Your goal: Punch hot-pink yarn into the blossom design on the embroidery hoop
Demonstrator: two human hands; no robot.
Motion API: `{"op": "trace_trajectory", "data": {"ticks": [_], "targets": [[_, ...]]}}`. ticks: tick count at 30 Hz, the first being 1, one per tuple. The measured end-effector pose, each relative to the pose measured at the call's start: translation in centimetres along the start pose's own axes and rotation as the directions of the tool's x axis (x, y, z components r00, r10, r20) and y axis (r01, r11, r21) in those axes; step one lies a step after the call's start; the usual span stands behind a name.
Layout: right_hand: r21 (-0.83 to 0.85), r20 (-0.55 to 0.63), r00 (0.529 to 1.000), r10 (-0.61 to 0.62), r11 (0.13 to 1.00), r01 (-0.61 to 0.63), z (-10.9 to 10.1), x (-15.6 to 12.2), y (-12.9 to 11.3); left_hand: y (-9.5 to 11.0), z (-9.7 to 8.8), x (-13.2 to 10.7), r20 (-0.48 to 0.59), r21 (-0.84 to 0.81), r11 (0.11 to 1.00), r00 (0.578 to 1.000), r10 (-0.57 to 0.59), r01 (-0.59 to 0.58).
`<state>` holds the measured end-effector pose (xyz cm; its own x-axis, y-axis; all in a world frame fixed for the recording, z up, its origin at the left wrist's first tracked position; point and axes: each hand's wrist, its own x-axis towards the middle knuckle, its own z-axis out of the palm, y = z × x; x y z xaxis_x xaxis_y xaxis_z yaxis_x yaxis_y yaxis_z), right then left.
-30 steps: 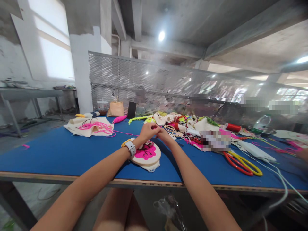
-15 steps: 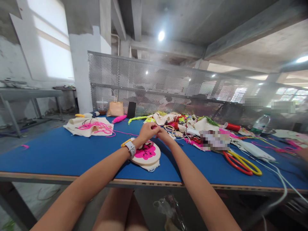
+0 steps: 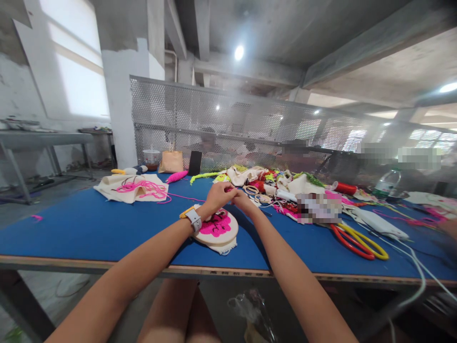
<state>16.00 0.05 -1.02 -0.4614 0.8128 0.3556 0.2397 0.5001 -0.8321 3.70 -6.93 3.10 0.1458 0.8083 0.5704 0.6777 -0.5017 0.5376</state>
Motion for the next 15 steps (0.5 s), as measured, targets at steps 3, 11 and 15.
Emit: {"op": "trace_trajectory", "data": {"ticks": [3, 11, 15], "targets": [[-0.039, 0.016, 0.999, 0.034, 0.999, -0.033, -0.02, 0.03, -0.06, -0.01, 0.02, -0.03, 0.009, 0.012, 1.000, 1.000, 0.004, -0.005], [-0.117, 0.023, 0.998, 0.066, 0.991, -0.063, 0.00, -0.12, -0.50, 0.05, 0.01, -0.07, 0.022, 0.030, 1.000, 1.000, 0.006, -0.007], [-0.136, 0.021, 0.998, 0.052, 0.990, -0.049, 0.00, -0.19, -0.61, 0.02, 0.01, -0.09, 0.024, 0.035, 0.999, 1.000, 0.007, -0.008]]}}
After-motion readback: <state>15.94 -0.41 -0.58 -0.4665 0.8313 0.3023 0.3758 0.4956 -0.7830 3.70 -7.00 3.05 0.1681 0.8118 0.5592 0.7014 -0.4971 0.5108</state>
